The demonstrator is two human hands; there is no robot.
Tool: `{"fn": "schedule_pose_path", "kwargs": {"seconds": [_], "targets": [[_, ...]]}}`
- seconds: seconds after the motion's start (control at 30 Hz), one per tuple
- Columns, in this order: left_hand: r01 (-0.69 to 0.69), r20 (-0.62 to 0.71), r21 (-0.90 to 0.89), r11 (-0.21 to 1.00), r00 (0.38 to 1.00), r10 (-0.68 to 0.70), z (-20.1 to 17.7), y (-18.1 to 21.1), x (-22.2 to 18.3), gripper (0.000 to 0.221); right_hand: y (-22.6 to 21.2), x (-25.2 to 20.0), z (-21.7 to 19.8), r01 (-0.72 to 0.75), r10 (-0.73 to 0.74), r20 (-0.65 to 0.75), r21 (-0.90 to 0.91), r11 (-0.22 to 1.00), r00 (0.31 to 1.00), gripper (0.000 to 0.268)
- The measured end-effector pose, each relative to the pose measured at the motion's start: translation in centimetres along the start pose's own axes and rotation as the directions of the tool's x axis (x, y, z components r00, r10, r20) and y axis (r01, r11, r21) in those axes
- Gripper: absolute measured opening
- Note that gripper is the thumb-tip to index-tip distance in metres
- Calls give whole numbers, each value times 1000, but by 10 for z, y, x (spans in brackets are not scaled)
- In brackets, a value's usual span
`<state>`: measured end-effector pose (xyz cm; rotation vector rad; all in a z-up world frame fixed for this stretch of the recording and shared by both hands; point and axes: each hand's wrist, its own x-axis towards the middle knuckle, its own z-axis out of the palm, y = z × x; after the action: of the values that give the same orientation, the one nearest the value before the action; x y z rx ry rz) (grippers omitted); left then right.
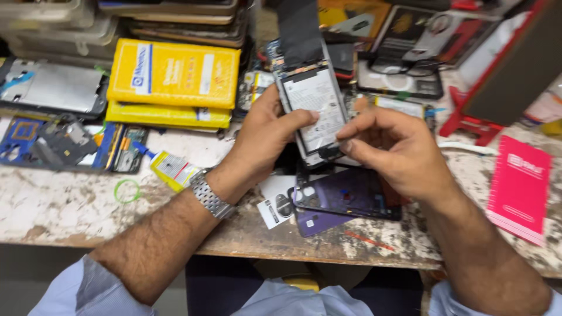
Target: The person applies adhesive to the frame of a disassembled smartphone and then installs a new battery. They peel off protective films from the battery and frame, align the battery within the chassis, and finally attach the purple back cover to the device.
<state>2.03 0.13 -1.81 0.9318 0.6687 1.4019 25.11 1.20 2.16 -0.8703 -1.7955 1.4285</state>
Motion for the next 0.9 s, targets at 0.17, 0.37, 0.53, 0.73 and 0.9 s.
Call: {"fn": "schedule_pose_path", "kwargs": {"seconds": [0.17,0.37,0.53,0.73,0.9], "targets": [[26,-44,60,998,999,-23,1,3,-2,42,-4,-2,13,64,-59,27,-333,941,998,15],[20,-46,70,997,999,-17,5,3,-3,42,-14,-1,21,100,-102,24,-500,860,995,14],[42,-35,81,996,999,-39,5,4,-5,42,-20,0,21,116,-89,75,-534,838,993,14],[25,-40,120,992,999,-20,6,4,-6,42,-19,-1,29,225,-230,74,-631,743,970,15],[0,-47,61,998,999,3,5,2,-6,41,-15,-3,30,199,-246,12,-622,758,969,19]]}}
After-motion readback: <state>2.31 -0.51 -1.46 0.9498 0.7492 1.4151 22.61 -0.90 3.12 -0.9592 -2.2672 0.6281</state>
